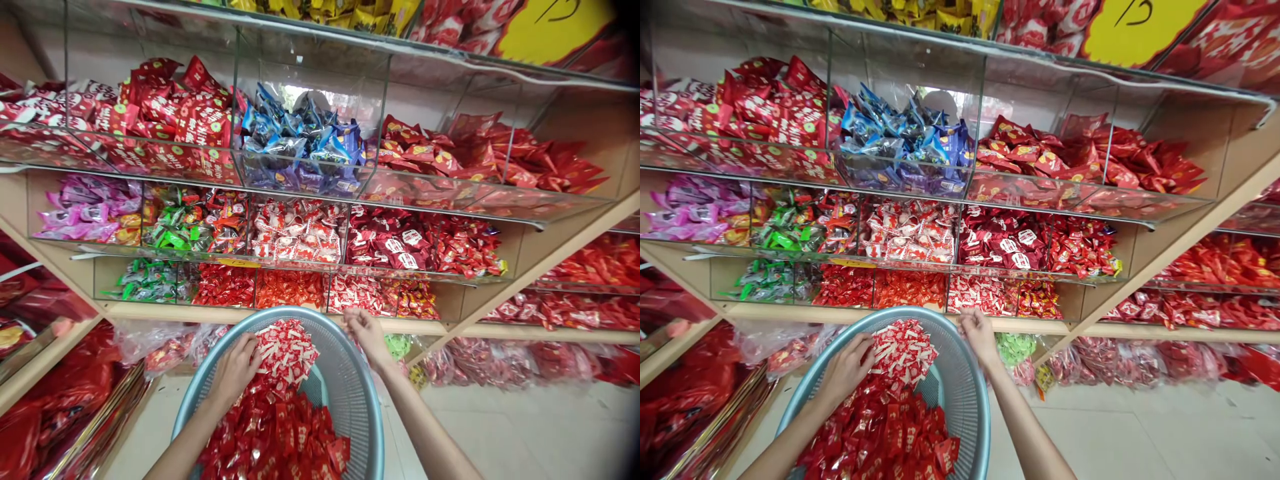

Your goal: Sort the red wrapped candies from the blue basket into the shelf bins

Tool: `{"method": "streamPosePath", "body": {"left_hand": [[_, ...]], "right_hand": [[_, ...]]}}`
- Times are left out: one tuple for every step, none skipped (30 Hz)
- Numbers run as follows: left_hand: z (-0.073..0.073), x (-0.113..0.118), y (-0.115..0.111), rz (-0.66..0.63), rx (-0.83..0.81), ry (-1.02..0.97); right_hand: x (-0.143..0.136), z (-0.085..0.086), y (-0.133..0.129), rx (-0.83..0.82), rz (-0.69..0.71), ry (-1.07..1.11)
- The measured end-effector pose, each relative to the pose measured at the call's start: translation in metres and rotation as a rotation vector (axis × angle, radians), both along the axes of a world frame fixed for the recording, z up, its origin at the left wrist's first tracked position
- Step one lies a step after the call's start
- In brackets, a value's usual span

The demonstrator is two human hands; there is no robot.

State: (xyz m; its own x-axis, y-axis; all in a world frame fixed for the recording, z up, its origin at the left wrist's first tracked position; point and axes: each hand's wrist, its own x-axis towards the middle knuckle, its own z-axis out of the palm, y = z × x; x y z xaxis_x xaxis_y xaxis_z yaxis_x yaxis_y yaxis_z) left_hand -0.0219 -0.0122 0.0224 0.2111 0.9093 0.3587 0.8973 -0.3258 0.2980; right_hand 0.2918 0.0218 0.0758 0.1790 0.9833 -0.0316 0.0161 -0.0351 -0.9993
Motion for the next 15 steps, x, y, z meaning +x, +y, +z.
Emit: {"method": "streamPosePath", "body": {"left_hand": [[0.000, -0.001, 0.000, -0.003, 0.011, -0.009], [0.001, -0.001, 0.000, -0.004, 0.028, -0.015], [0.002, -0.002, 0.000, -0.005, 0.048, -0.016], [0.005, -0.002, 0.000, -0.004, 0.072, -0.015], [0.008, -0.003, -0.001, -0.003, 0.096, -0.013], [0.012, -0.004, -0.002, 0.000, 0.120, -0.013], [0.015, -0.005, -0.003, 0.003, 0.143, -0.017], [0.019, -0.006, -0.004, 0.003, 0.164, -0.025], [0.023, -0.007, -0.006, -0.001, 0.182, -0.037], [0.026, -0.008, -0.007, -0.008, 0.199, -0.053], [0.028, -0.009, -0.008, -0.015, 0.217, -0.070], [0.029, -0.011, -0.010, -0.019, 0.234, -0.089], [0.031, -0.013, -0.012, -0.017, 0.247, -0.105], [0.031, -0.016, -0.014, -0.007, 0.257, -0.120], [0.032, -0.019, -0.016, 0.007, 0.261, -0.133]], "right_hand": [[0.004, 0.000, 0.014, 0.049, -0.036, -0.132], [0.006, -0.002, 0.028, 0.081, -0.076, -0.278], [0.008, -0.004, 0.040, 0.096, -0.094, -0.435], [0.009, -0.007, 0.052, 0.092, -0.103, -0.584], [0.009, -0.010, 0.061, 0.054, -0.096, -0.712], [0.007, -0.013, 0.070, -0.004, -0.075, -0.818], [0.004, -0.015, 0.076, -0.078, -0.047, -0.898], [0.001, -0.018, 0.082, -0.154, -0.021, -0.956], [-0.003, -0.019, 0.087, -0.221, -0.006, -0.998], [-0.006, -0.020, 0.091, -0.271, 0.000, -1.028], [-0.009, -0.021, 0.094, -0.301, 0.001, -1.051], [-0.011, -0.021, 0.097, -0.311, 0.002, -1.069], [-0.012, -0.021, 0.099, -0.306, 0.010, -1.082], [-0.012, -0.021, 0.100, -0.293, 0.028, -1.092], [-0.011, -0.021, 0.101, -0.274, 0.052, -1.100]]}}
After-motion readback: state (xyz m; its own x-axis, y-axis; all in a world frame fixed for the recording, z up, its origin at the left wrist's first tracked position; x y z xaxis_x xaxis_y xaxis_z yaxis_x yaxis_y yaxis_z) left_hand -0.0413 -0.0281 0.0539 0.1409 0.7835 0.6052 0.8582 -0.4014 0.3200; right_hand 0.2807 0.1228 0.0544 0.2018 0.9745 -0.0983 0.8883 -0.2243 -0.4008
